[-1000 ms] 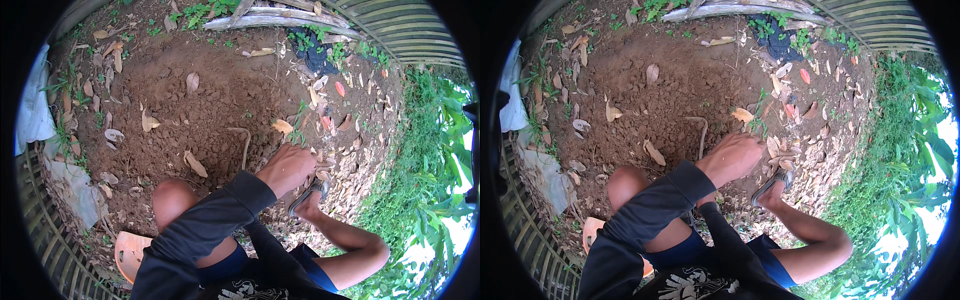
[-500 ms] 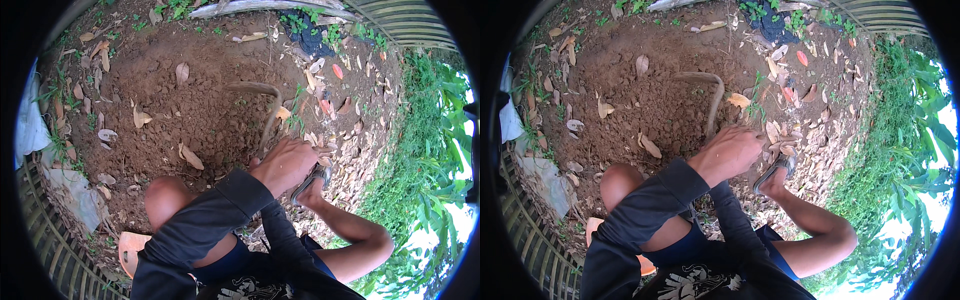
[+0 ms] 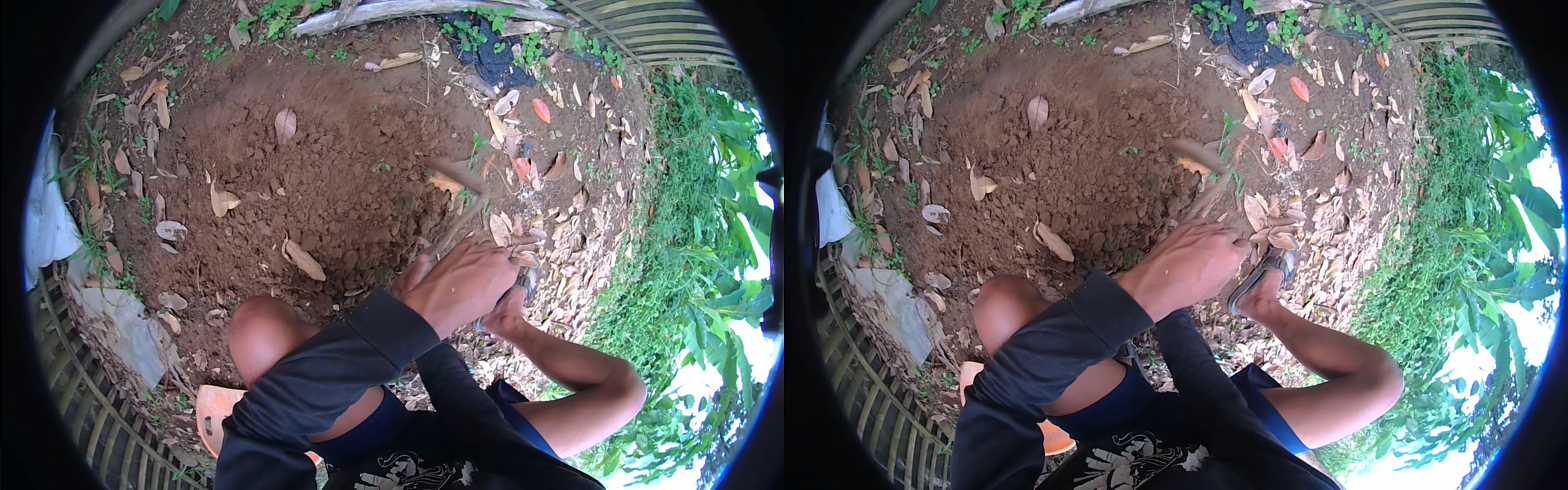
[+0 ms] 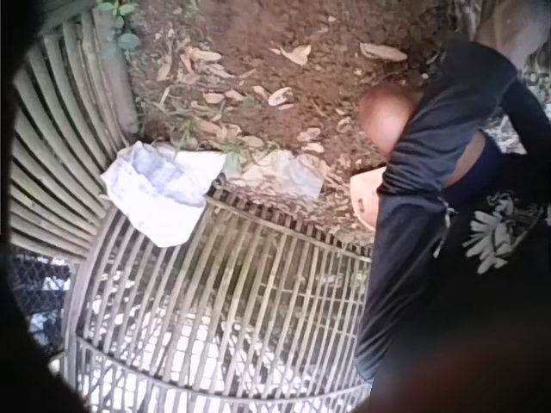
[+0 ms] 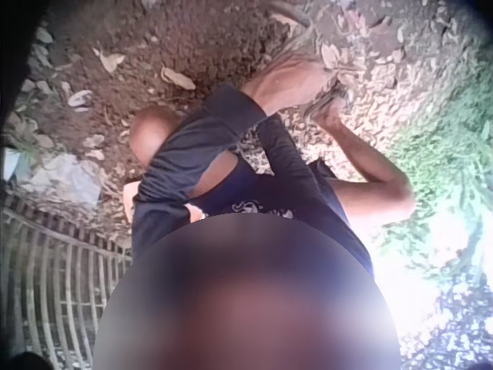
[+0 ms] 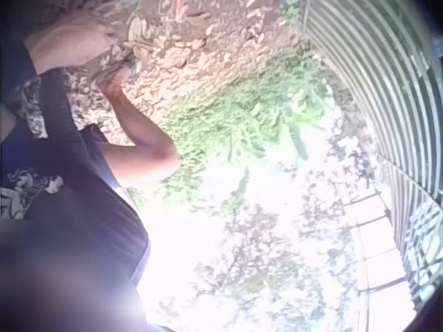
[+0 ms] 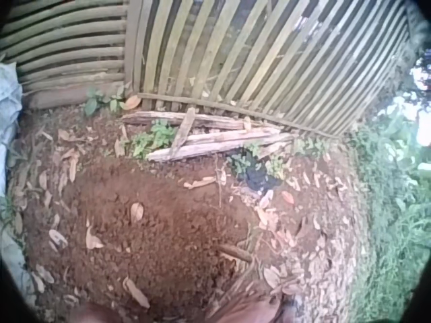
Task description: The person uses a small hand hoe to break up and loosen soil in a garden bed. They repeatedly strike and scrape the ground, then gather loose soil into an orange basin with their hands.
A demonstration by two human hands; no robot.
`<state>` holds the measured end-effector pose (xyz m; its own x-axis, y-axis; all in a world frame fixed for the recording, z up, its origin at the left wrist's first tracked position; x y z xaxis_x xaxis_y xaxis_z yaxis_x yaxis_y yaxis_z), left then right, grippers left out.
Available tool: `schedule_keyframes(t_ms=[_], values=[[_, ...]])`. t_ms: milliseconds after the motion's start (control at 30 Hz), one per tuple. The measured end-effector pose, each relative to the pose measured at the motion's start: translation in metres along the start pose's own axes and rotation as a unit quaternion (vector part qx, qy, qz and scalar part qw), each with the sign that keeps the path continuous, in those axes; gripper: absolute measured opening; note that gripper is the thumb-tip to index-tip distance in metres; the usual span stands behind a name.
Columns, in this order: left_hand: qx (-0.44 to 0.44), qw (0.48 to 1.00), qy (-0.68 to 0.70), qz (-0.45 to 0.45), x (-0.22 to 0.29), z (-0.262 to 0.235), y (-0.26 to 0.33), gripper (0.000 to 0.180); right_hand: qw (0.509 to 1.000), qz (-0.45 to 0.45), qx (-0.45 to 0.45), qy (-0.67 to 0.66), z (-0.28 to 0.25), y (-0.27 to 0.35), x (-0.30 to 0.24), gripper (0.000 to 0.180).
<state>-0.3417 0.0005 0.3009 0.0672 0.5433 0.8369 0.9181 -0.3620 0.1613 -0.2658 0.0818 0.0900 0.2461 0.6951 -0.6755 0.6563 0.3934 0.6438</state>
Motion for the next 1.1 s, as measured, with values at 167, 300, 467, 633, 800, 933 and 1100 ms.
schedule_keyframes(t_ms=[167,300,467,633,800,933,1100], values=[[-0.014,1.000,-0.014,-0.012,-0.007,0.006,-0.005,0.030,0.998,0.011,-0.025,0.055,0.012,0.002,-0.003,0.062],[-0.044,0.999,-0.027,-0.010,-0.006,0.026,-0.001,0.035,0.999,0.015,0.023,-0.030,0.010,-0.002,-0.001,0.062],[-0.075,0.997,-0.014,-0.022,-0.010,0.029,-0.010,0.036,0.997,0.027,-0.033,0.068,0.024,-0.013,-0.006,0.062],[-0.097,0.995,0.013,-0.024,-0.011,0.032,-0.015,0.034,0.999,0.037,0.012,-0.030,0.021,-0.001,-0.002,0.063],[-0.069,0.997,0.005,0.025,0.003,0.035,-0.025,0.028,0.993,0.043,-0.051,0.093,0.043,0.005,-0.013,0.063],[-0.067,0.997,0.030,0.008,-0.004,0.037,-0.022,0.025,0.997,0.069,0.014,-0.028,0.033,0.012,0.003,0.055],[0.025,0.998,0.039,0.049,-0.005,0.024,-0.016,0.025,0.964,-0.028,-0.088,0.248,0.049,-0.004,0.005,0.047]])
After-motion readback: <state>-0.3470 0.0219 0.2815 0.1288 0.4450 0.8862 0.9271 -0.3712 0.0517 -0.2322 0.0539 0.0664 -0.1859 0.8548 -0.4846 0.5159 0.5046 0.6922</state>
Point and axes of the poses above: each hand's wrist, its own y-axis away from the middle knuckle, its own z-axis out of the palm, x = y × z, the point moved 10 cm from there along -y, towards the middle knuckle, and after that the axes turned 14 degrees about -x, right-handed, at the moved point
